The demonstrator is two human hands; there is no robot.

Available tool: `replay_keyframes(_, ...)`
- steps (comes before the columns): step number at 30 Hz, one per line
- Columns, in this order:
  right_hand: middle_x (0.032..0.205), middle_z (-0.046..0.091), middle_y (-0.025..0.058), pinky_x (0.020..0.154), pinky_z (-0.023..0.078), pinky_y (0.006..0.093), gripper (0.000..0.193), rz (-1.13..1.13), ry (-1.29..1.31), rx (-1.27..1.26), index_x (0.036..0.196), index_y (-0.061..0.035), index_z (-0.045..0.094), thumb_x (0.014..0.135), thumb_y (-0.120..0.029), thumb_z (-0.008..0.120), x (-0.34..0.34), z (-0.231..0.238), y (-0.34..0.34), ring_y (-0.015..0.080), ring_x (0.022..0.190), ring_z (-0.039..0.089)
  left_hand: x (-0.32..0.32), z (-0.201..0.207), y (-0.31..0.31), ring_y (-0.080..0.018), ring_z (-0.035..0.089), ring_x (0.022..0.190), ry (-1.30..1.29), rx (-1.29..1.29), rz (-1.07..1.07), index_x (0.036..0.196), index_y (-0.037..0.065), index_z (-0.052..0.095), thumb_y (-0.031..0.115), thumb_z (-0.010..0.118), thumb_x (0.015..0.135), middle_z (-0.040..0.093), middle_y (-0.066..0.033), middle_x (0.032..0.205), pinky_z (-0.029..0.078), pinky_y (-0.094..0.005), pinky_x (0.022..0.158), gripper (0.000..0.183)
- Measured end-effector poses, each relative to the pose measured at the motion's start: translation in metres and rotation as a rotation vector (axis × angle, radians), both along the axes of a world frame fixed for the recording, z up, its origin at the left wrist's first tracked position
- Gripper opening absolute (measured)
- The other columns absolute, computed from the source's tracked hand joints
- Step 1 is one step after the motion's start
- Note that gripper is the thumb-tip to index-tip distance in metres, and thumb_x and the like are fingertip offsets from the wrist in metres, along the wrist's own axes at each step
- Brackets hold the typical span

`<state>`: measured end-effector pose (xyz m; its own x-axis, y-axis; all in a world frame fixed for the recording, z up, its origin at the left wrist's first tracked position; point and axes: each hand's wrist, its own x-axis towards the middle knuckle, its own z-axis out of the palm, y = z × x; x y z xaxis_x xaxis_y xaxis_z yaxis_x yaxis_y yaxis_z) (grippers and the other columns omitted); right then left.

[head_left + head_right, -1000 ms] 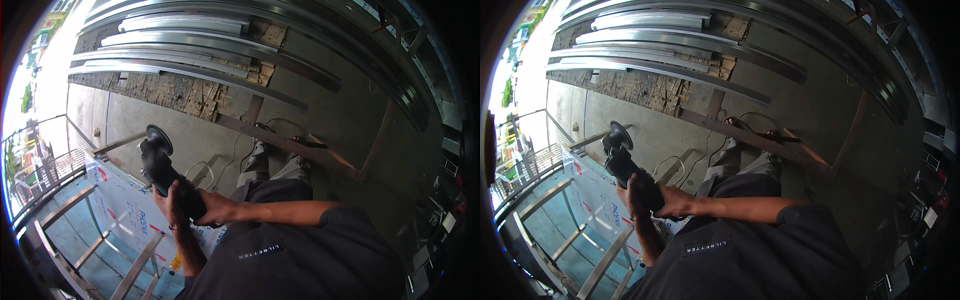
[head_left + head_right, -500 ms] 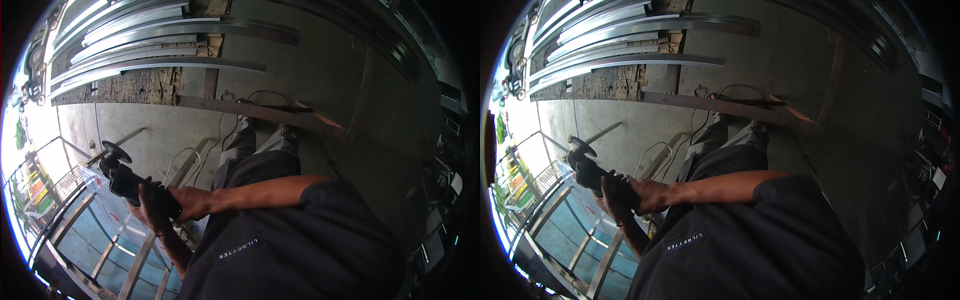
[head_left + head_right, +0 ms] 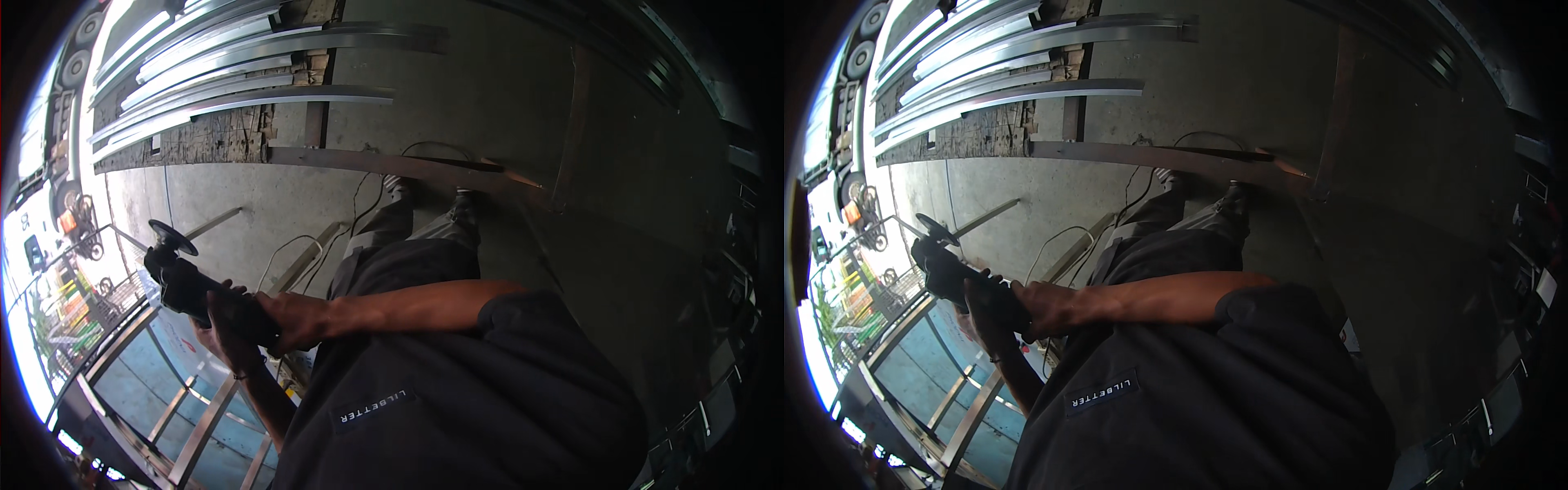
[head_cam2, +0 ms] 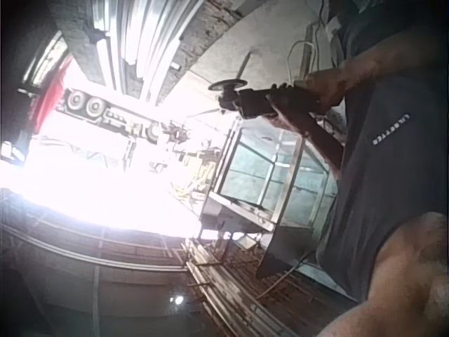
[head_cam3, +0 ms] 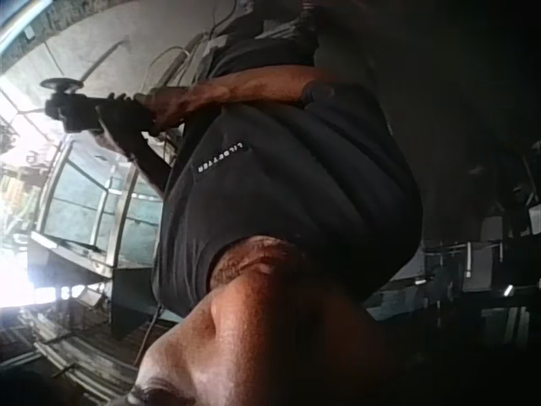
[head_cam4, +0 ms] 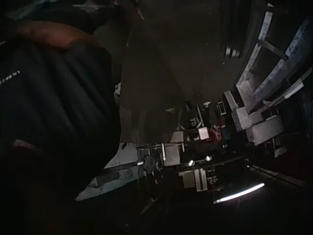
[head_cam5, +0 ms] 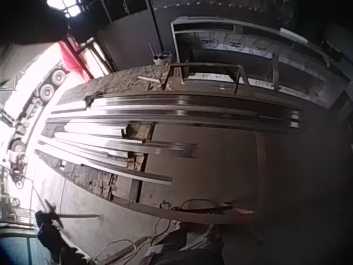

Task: The person holds an angle grinder in one hand while touching, lifting, and turning metal strips by hand on a worktable.

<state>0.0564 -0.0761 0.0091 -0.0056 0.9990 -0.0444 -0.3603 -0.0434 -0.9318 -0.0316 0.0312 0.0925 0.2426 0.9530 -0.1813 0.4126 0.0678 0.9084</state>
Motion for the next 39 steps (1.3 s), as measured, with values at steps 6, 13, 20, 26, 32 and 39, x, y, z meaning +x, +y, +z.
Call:
replay_keyframes(6,0.099,0.073,0.0283,0.084,0.062,0.0438,0.072,-0.033,-0.018,0.077,0.122,0.0140,0.046,0.073,-0.020,0.088,-0.011,-0.003,-0.007,0.0416,0.097,0.076,-0.002,0.004,-0.011,-0.0279,0.078,0.084,-0.023,0.056,-0.053,0.132,-0.002,0.053,0.026,0.075,0.103,0.076,-0.0213,0.107,0.065,-0.0353,0.069,0.046)
replay_keyframes(13,0.101,0.072,0.0278,0.085,0.063,0.0447,0.069,-0.104,-0.033,0.074,0.123,0.0153,0.049,0.077,-0.022,0.085,-0.006,-0.002,-0.017,0.0420,0.098,0.076,0.012,0.008,-0.026,-0.0267,0.078,0.081,-0.073,0.093,-0.126,0.133,-0.002,0.051,0.022,0.075,0.102,0.076,-0.0216,0.104,0.063,-0.0341,0.068,0.046)
replay_keyframes(20,0.101,0.071,0.0272,0.085,0.063,0.0443,0.068,-0.055,-0.043,0.025,0.126,0.0153,0.047,0.081,-0.020,0.082,0.000,0.010,-0.023,0.0404,0.095,0.077,0.008,0.011,-0.025,-0.0231,0.077,0.078,-0.098,0.092,-0.149,0.131,-0.001,0.049,0.018,0.076,0.101,0.076,-0.0198,0.101,0.062,-0.0324,0.065,0.044)
replay_keyframes(26,0.102,0.073,0.0269,0.087,0.063,0.0439,0.069,-0.061,-0.071,0.037,0.128,0.0143,0.045,0.082,-0.020,0.082,-0.005,0.008,-0.021,0.0416,0.093,0.077,0.012,0.016,-0.031,-0.0233,0.077,0.077,-0.138,0.131,-0.131,0.138,0.001,0.042,0.015,0.077,0.101,0.075,-0.0175,0.097,0.063,-0.0337,0.065,0.052)
replay_keyframes(32,0.107,0.071,0.0295,0.088,0.063,0.0435,0.069,-0.040,-0.092,0.035,0.128,0.0130,0.045,0.082,-0.021,0.084,0.001,0.019,-0.023,0.0403,0.100,0.076,0.006,0.014,-0.028,-0.0247,0.076,0.077,-0.094,0.131,-0.112,0.145,0.003,0.040,0.018,0.076,0.101,0.074,-0.0182,0.096,0.064,-0.0351,0.064,0.058)
replay_keyframes(39,0.107,0.074,0.0285,0.092,0.061,0.0473,0.076,-0.025,-0.061,-0.028,0.128,0.0086,0.046,0.075,-0.024,0.090,0.000,0.021,-0.025,0.0446,0.107,0.075,0.006,0.022,-0.028,-0.0209,0.074,0.077,-0.121,0.109,-0.117,0.136,0.004,0.041,0.014,0.079,0.098,0.070,-0.0113,0.091,0.062,-0.0327,0.067,0.055)
